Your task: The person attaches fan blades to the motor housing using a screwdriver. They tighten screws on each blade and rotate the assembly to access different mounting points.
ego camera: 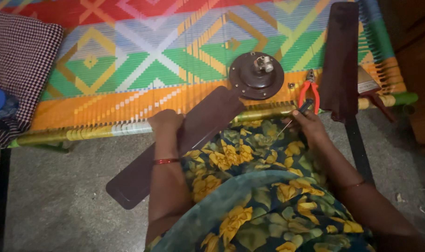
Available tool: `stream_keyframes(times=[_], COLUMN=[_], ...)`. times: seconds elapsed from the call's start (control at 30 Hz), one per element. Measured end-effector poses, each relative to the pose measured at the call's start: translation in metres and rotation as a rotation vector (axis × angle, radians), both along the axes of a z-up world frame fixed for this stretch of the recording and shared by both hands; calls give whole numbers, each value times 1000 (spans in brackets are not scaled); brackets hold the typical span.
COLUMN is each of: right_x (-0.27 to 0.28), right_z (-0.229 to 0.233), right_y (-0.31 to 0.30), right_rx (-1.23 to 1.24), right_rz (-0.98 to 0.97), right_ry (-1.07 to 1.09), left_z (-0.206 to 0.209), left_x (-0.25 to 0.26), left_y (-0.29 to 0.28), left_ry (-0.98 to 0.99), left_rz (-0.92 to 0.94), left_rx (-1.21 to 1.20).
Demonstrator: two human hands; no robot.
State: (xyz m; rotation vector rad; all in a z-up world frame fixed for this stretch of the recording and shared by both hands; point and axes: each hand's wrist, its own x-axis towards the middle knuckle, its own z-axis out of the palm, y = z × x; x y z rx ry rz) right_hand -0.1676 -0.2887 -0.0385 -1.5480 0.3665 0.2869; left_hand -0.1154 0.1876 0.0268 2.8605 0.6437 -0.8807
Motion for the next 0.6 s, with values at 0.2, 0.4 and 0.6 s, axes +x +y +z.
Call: stream_keyframes(times=[0.2, 0.4, 0.6], right_x=[-1, 5, 3], right_z=[10, 22, 52], right_y=[5, 3, 10], right_rx=[53, -9, -82], right_rz=[-90, -176, -183], right_ry=[-41, -34, 69], left_z=[5, -13, -39], left_x=[17, 42, 65], left_y=[-76, -169, -199], left_ry=[-381, -533, -398], left_rz=[-265, -414, -332], left_rx=[-190, -251, -220])
